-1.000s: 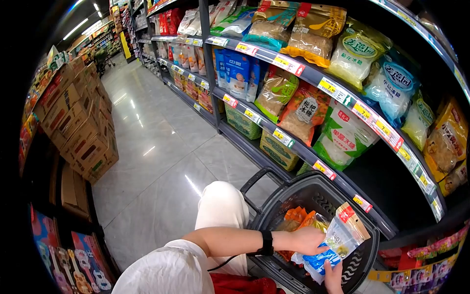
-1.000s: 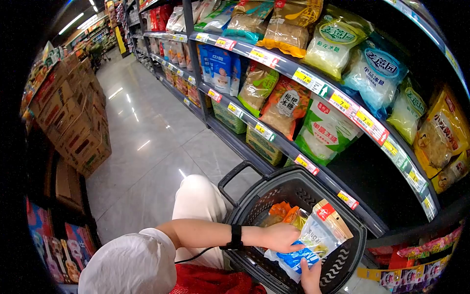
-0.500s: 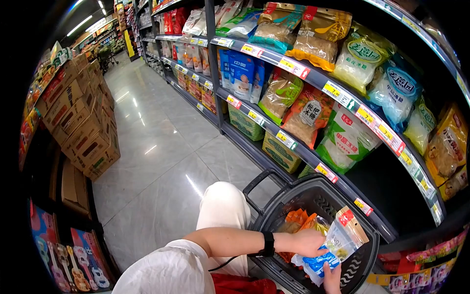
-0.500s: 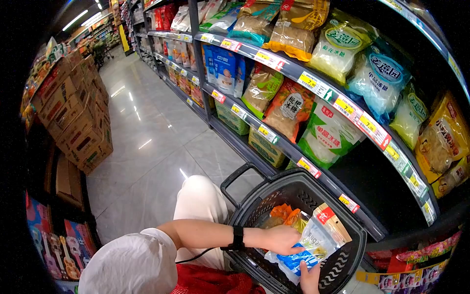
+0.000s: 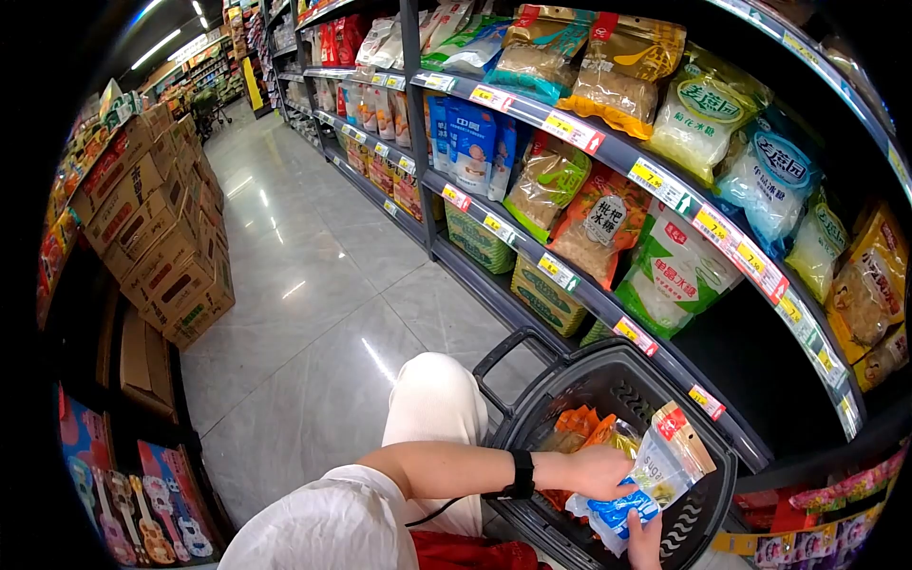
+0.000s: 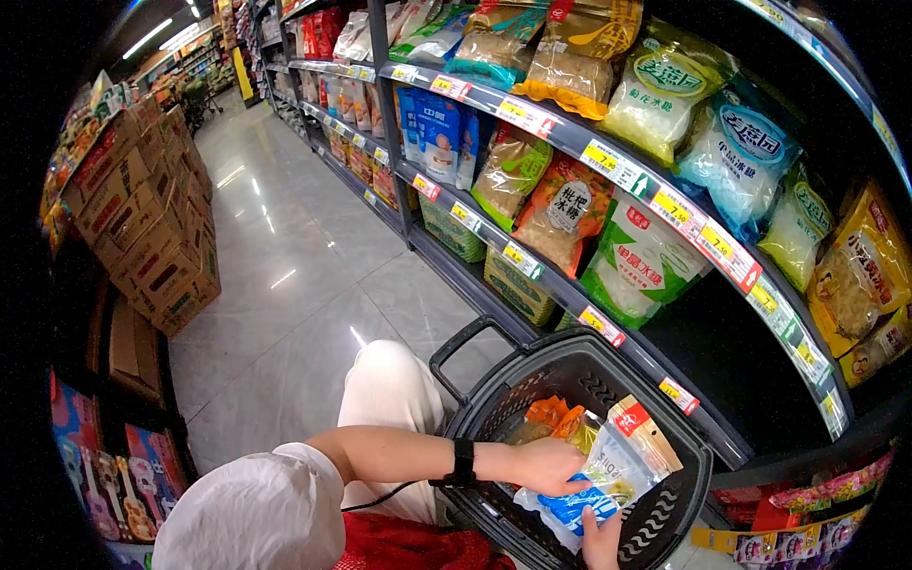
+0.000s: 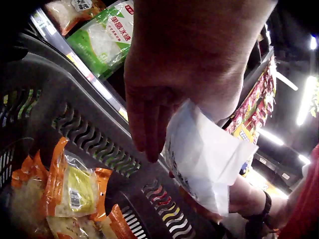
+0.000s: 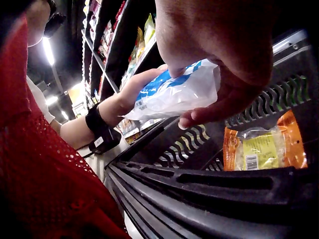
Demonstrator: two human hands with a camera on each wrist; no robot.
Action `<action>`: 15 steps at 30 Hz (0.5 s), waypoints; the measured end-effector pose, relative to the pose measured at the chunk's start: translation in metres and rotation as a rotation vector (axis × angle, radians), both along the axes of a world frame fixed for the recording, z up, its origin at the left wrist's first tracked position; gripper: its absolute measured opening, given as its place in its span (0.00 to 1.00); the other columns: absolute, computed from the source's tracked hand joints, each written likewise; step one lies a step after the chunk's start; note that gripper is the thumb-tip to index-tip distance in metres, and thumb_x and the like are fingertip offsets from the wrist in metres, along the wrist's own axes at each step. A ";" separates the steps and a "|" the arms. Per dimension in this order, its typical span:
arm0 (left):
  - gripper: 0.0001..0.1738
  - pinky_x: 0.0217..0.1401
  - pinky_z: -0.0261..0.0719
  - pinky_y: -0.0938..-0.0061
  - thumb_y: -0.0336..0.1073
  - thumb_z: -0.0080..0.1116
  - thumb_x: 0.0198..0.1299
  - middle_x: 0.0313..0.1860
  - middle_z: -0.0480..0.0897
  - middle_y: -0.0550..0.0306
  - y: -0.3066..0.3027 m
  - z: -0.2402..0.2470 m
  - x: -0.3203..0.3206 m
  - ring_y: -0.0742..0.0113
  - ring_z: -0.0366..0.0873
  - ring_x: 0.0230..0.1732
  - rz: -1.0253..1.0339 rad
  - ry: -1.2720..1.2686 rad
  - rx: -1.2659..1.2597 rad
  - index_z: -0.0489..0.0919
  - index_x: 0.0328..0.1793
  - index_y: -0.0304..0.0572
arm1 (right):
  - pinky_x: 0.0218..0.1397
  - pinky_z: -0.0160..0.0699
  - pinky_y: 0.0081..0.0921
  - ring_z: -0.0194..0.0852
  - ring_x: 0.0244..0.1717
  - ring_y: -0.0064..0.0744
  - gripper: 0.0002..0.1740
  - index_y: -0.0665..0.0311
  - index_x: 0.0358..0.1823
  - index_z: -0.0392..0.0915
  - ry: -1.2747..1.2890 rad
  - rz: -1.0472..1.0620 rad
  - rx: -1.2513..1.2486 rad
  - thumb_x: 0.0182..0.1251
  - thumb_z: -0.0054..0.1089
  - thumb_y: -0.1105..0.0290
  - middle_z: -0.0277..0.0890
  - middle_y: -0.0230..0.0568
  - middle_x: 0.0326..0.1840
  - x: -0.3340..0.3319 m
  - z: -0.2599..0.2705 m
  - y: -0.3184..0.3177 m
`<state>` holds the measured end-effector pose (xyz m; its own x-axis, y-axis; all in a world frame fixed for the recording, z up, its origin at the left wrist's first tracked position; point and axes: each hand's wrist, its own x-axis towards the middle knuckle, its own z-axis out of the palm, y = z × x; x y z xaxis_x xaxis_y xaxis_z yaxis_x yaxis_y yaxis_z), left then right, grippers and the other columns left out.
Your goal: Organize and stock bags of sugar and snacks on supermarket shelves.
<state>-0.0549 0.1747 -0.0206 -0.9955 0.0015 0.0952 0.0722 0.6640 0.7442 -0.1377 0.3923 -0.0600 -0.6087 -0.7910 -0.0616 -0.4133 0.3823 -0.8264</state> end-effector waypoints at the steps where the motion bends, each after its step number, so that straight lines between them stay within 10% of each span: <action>1: 0.25 0.27 0.71 0.56 0.48 0.48 0.54 0.17 0.73 0.36 0.000 -0.001 0.000 0.40 0.73 0.22 0.002 -0.001 -0.006 0.73 0.21 0.26 | 0.51 0.64 0.30 0.67 0.47 0.38 0.20 0.78 0.49 0.64 0.000 0.000 0.000 0.60 0.51 0.69 0.70 0.53 0.45 0.000 0.000 0.000; 15: 0.23 0.28 0.72 0.56 0.47 0.49 0.52 0.18 0.74 0.36 0.001 -0.002 0.000 0.40 0.73 0.23 0.007 -0.003 -0.003 0.73 0.23 0.27 | 0.48 0.66 0.29 0.69 0.44 0.38 0.20 0.78 0.48 0.66 -0.139 -0.068 -0.028 0.60 0.50 0.69 0.72 0.51 0.43 0.007 0.006 -0.004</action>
